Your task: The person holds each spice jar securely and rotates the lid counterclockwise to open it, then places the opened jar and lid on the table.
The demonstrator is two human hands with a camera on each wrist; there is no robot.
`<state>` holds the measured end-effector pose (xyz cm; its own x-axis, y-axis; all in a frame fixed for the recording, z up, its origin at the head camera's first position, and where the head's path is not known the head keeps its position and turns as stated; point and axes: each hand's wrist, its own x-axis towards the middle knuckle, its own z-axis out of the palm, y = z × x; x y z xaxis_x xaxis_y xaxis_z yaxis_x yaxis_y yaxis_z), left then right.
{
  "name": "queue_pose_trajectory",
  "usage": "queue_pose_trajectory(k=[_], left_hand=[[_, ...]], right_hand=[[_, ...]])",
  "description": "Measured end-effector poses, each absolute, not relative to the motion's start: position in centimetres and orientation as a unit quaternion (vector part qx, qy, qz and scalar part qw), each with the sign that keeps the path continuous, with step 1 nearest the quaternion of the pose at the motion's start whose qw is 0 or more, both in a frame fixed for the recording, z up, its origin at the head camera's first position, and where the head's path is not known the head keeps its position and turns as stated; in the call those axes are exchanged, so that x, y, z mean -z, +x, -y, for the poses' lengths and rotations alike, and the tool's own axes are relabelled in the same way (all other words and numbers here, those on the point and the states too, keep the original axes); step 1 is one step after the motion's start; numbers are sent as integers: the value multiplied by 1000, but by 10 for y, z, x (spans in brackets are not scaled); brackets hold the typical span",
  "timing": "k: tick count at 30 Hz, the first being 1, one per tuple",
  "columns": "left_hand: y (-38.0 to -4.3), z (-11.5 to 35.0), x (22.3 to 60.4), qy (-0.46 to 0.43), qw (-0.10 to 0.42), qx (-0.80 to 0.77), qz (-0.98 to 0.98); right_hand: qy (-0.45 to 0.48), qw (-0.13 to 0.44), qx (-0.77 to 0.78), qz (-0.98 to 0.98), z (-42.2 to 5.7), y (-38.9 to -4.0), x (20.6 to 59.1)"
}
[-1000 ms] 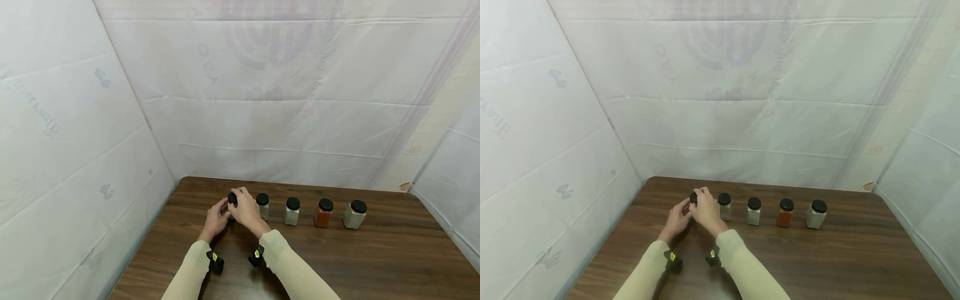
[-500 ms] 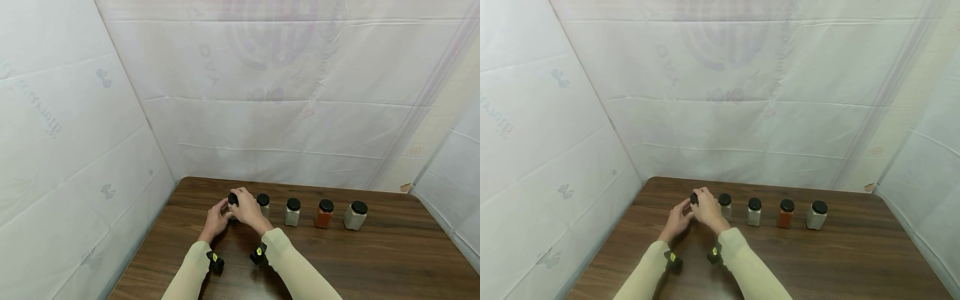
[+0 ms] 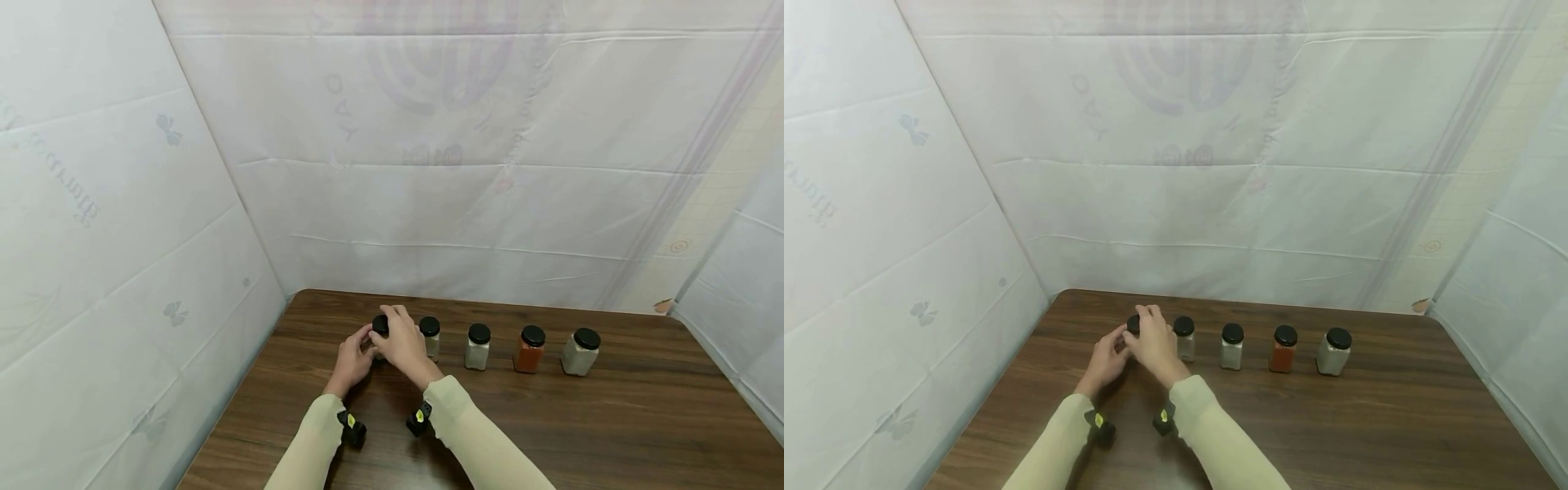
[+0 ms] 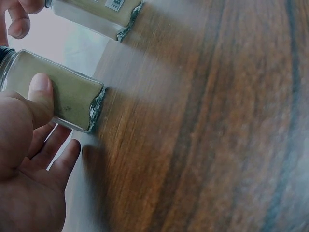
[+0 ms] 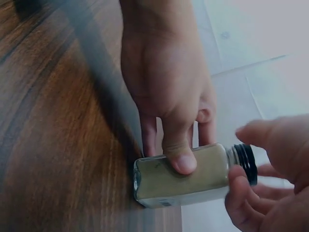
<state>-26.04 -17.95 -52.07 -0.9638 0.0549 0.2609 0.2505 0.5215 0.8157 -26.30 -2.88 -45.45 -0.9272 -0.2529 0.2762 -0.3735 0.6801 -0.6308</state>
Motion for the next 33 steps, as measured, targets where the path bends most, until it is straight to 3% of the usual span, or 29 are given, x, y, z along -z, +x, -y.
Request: queue_pose_trajectory(k=[10,33], left_hand=[[-260,180,520,-84,91,487,865],[-260,180,521,-97,101,495,858]], right_hand=[[123,120,-375,911,32,-261,458],[195,75,-339,917,26,-263,450]])
